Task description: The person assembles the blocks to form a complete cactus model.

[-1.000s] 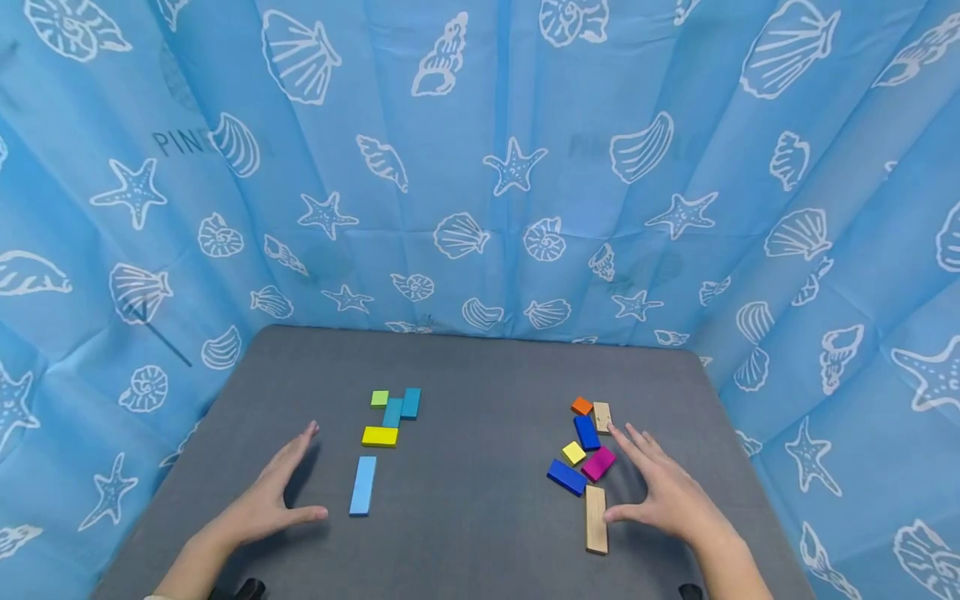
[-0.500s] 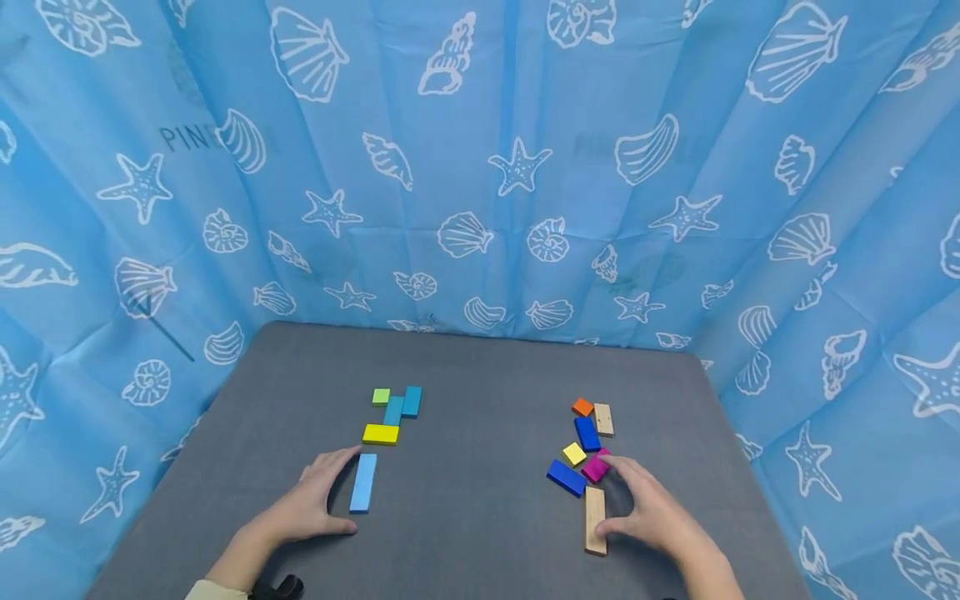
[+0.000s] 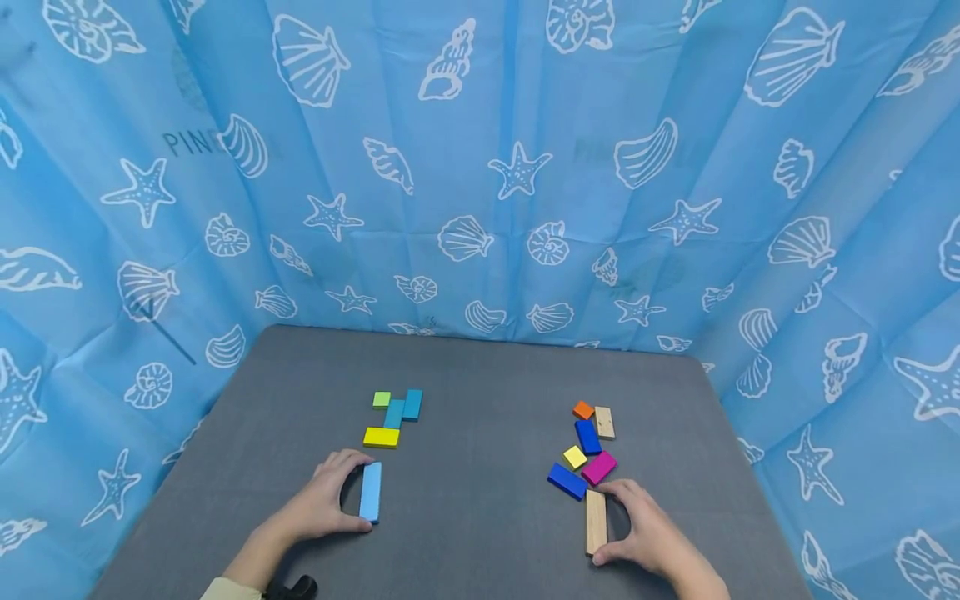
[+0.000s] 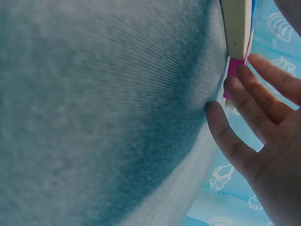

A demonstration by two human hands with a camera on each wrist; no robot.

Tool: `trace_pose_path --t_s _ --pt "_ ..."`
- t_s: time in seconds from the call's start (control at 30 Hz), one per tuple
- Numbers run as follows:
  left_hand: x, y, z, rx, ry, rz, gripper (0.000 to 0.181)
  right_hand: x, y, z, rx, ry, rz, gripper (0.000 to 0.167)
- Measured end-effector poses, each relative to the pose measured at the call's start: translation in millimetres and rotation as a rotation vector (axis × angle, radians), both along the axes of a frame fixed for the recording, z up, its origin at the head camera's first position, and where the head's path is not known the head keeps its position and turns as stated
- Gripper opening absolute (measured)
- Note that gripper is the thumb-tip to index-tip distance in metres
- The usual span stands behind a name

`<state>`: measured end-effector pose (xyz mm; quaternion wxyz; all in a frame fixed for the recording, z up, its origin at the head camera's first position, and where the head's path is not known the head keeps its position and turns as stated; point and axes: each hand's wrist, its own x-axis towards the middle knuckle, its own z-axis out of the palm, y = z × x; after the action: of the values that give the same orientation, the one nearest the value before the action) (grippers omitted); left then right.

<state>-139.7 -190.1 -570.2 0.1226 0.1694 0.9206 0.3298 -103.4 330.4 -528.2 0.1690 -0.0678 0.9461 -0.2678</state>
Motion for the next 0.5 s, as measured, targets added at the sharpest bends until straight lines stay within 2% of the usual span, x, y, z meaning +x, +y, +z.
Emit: trace_pose_path --t_s 0.27,0.5 --pt "7.2 21.1 5.4 0.036 0.075 0.032 0.091 -0.5 -2 -2.7 0.009 -0.007 -0.002 0.095" --pt "10.8 43.0 8.8 0.031 0.057 -0.018 0.09 -0.5 -4 -6.4 0.052 -0.049 -0.025 0.103"
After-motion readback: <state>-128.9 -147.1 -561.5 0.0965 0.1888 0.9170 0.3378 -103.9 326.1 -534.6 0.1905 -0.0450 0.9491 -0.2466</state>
